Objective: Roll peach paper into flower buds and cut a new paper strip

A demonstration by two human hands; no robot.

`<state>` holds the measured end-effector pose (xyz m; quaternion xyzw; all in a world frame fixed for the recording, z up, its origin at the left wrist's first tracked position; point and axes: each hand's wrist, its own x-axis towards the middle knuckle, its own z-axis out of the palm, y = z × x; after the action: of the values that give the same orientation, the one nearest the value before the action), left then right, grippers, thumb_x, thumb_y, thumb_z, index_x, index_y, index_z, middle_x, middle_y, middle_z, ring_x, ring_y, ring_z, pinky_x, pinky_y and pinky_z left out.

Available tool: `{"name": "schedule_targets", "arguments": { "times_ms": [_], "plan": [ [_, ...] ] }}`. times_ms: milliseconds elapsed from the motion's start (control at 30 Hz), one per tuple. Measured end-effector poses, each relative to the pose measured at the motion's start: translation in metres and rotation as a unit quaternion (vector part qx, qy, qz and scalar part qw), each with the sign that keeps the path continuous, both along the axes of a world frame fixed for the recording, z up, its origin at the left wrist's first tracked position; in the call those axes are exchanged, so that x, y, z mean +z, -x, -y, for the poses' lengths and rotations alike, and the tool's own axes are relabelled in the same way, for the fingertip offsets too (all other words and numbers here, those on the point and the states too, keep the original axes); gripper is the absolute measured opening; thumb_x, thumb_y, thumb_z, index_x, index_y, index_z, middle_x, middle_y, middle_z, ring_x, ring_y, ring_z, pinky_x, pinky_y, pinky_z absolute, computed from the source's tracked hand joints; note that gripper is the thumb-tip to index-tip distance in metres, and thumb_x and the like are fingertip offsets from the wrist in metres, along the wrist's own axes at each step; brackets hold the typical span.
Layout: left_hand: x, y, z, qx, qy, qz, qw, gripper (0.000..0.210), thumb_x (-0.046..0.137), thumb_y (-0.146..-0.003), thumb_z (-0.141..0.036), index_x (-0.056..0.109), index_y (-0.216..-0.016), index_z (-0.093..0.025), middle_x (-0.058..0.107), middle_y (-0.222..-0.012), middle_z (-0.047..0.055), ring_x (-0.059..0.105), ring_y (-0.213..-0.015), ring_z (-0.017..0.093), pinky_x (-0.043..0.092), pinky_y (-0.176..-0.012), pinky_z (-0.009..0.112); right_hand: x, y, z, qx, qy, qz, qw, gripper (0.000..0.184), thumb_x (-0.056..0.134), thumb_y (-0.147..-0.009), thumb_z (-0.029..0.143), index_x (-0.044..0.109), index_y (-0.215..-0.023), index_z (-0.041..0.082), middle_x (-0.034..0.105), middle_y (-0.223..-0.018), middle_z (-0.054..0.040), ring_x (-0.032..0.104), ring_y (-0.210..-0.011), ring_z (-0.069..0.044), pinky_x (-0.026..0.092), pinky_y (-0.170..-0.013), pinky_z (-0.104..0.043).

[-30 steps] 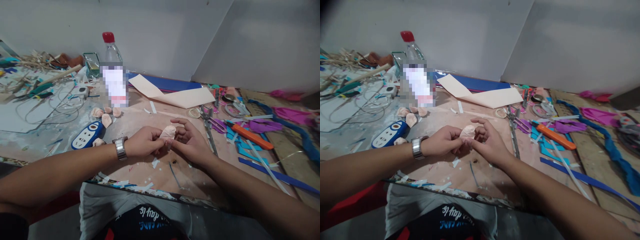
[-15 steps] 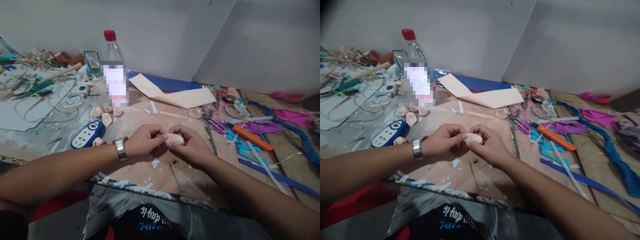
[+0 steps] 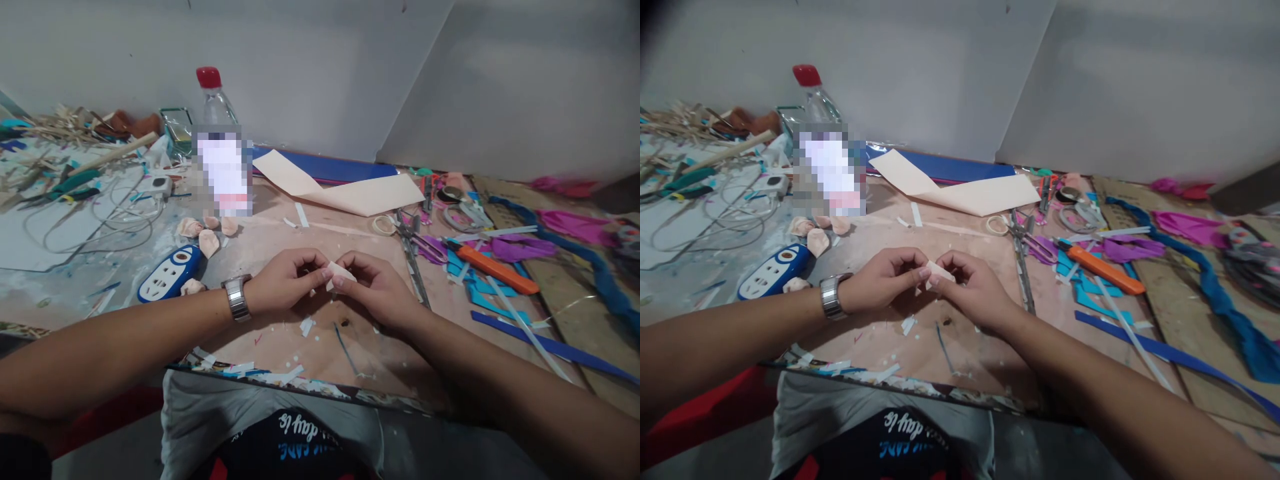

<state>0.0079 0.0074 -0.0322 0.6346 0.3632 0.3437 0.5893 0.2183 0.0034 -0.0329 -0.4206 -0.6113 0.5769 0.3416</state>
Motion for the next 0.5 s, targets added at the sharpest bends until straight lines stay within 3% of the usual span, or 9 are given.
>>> {"name": "schedule_targets", "arguments": {
  "times_ms": [167, 300, 500],
  "plan": [
    [0.0015, -0.0007, 0.0006, -0.01, 0.009, 0.006, 1.0, 0.03, 0.069, -0.095, -0.042, 0.068, -0.097, -0.012, 0.069, -0.085, 0.004, 0.061, -0.073, 0.011, 0.048, -0.069, 0.022, 0.0037, 0.003, 0.0016, -0.034, 0.042, -0.047, 0.997, 0.037, 0.085, -0.08, 0.05, 0.064, -0.086, 0.02, 0.065, -0.081, 0.0001, 0.062, -0.074, -0.015, 0.055, -0.068, -0.028],
    [0.0015, -0.0001, 0.0006, -0.013, 0.004, -0.009, 1.0, 0.033, 0.071, -0.092, -0.046, 0.066, -0.089, -0.013, 0.065, -0.078, 0.001, 0.056, -0.068, 0.01, 0.043, -0.064, 0.022, 0.0057, 0.0048, 0.002, -0.026, 0.071, -0.061, 0.995, 0.038, 0.087, -0.076, 0.049, 0.065, -0.087, 0.02, 0.063, -0.08, 0.0017, 0.061, -0.07, -0.014, 0.055, -0.064, -0.026],
    [-0.0013, 0.0006, 0.0004, -0.038, -0.001, -0.011, 0.999, 0.032, 0.068, -0.095, -0.045, 0.064, -0.085, -0.014, 0.06, -0.074, -0.001, 0.051, -0.068, 0.01, 0.04, -0.063, 0.022, -0.0005, 0.0024, 0.0009, -0.056, 0.0, -0.056, 0.997, 0.029, 0.085, -0.081, 0.042, 0.069, -0.093, 0.021, 0.066, -0.084, -0.0005, 0.061, -0.07, -0.014, 0.051, -0.061, -0.026]
  ]
}}
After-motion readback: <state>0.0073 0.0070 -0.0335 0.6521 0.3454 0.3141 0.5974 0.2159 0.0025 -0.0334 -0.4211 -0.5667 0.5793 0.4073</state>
